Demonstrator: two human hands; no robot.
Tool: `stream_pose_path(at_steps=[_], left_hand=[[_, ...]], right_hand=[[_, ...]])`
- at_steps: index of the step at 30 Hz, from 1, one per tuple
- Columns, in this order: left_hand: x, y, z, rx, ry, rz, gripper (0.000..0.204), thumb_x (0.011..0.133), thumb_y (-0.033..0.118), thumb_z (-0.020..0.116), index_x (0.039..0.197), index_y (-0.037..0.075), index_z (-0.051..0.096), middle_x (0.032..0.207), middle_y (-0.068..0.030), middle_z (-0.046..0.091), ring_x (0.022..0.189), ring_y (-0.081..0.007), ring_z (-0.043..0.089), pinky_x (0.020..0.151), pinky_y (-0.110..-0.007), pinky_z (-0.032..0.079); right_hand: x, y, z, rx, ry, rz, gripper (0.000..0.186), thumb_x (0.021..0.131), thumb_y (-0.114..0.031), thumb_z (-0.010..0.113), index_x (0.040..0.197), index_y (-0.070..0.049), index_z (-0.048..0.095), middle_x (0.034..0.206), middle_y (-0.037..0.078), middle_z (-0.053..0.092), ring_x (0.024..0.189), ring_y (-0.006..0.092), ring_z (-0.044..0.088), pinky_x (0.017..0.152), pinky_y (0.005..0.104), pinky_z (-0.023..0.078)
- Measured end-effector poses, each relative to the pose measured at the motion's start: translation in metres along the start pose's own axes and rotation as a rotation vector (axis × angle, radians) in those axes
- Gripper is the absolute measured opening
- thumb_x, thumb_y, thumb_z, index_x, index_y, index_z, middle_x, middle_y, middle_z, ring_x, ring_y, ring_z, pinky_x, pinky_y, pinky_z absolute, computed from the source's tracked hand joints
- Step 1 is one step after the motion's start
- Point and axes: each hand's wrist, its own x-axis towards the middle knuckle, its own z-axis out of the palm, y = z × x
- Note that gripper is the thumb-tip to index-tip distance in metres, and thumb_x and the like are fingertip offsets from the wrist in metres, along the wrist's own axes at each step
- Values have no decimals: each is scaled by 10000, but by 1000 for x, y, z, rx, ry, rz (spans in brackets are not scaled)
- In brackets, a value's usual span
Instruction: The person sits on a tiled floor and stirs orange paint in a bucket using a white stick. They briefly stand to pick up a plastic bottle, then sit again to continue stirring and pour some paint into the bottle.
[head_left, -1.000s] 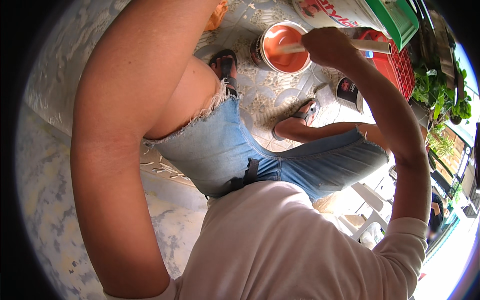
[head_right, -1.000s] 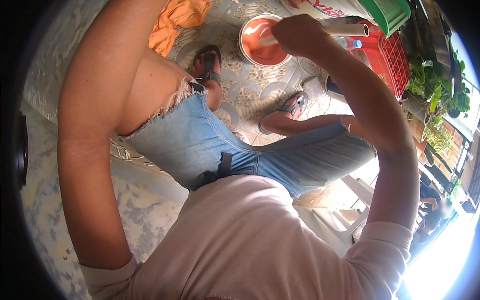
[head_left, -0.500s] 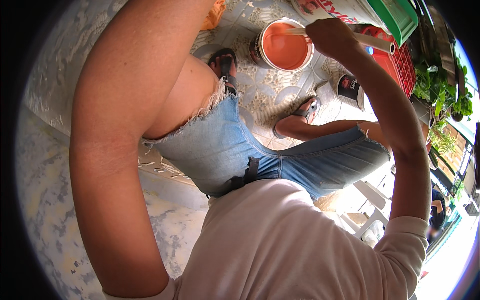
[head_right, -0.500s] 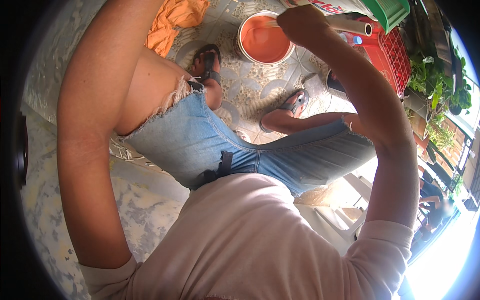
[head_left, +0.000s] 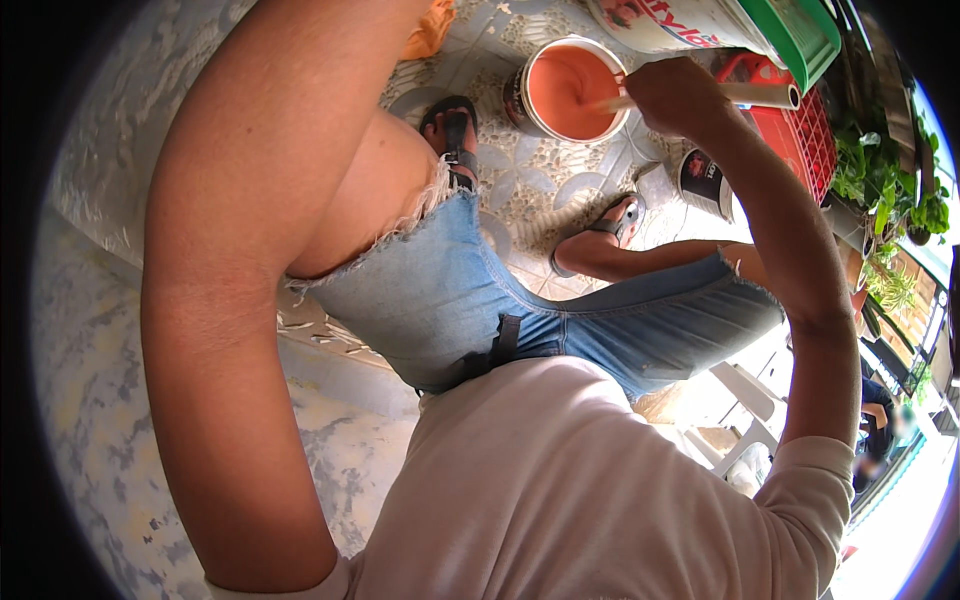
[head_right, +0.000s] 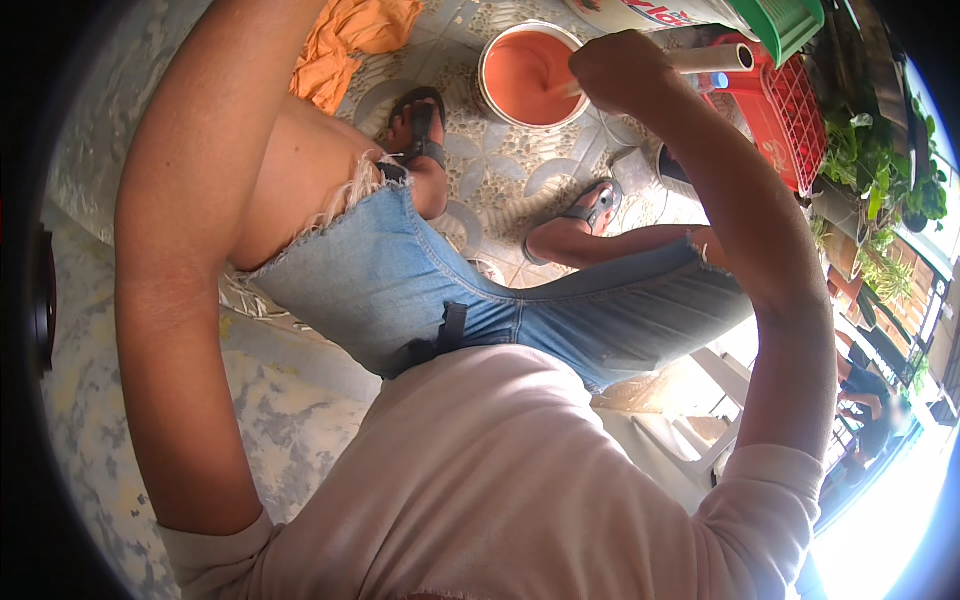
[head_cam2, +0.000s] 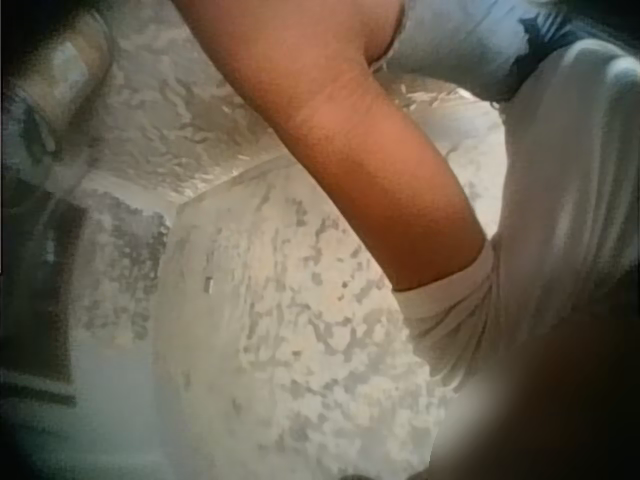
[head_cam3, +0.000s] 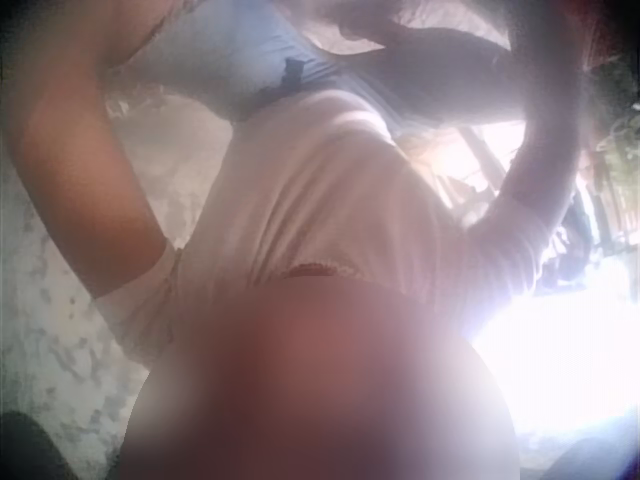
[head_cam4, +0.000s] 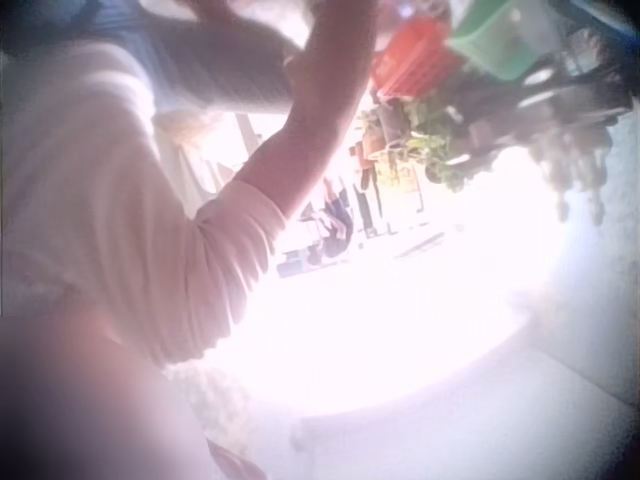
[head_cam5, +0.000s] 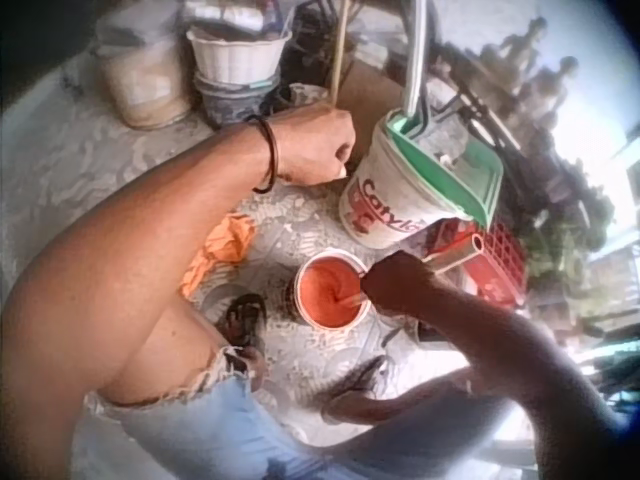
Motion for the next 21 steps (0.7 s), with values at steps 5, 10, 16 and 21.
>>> stream_pose_path(at_steps=[5, 10, 16, 21], left_hand=[[1, -2, 5, 18, 14, -30, 152, 843, 156, 748, 906, 25, 793, 880, -203, 775, 873, -332, 769, 793, -437, 601], [1, -1, 3, 29, 9, 7, 157, 854, 167, 746, 909, 28, 793, 901, -204, 777, 894, -343, 766, 809, -442, 600], [5, -6, 13, 24, 51, 39, 150, 833, 146, 732, 891, 22, 794, 901, -204, 776, 897, -357, 763, 797, -450, 598], [5, -5, 12, 65, 31, 52, 157, 834, 146, 730, 914, 25, 792, 908, -208, 775, 896, -357, 764, 795, -452, 599]], right_hand=[[9, -7, 4, 78, 169, 100, 120, 875, -138, 685, 938, -69, 760, 885, 145, 768, 833, 327, 774, 771, 484, 622], [-11, 5, 4, 75, 50, 90, 136, 884, -151, 680, 954, -66, 760, 887, 142, 763, 855, 325, 771, 799, 487, 618], [-7, -9, 27, 165, 160, 149, 181, 864, -121, 670, 1014, -86, 765, 917, 143, 766, 903, 328, 766, 825, 494, 608], [-28, -6, 27, 207, 79, 166, 254, 854, -87, 646, 1082, -92, 757, 912, 145, 765, 886, 337, 766, 800, 492, 611]])
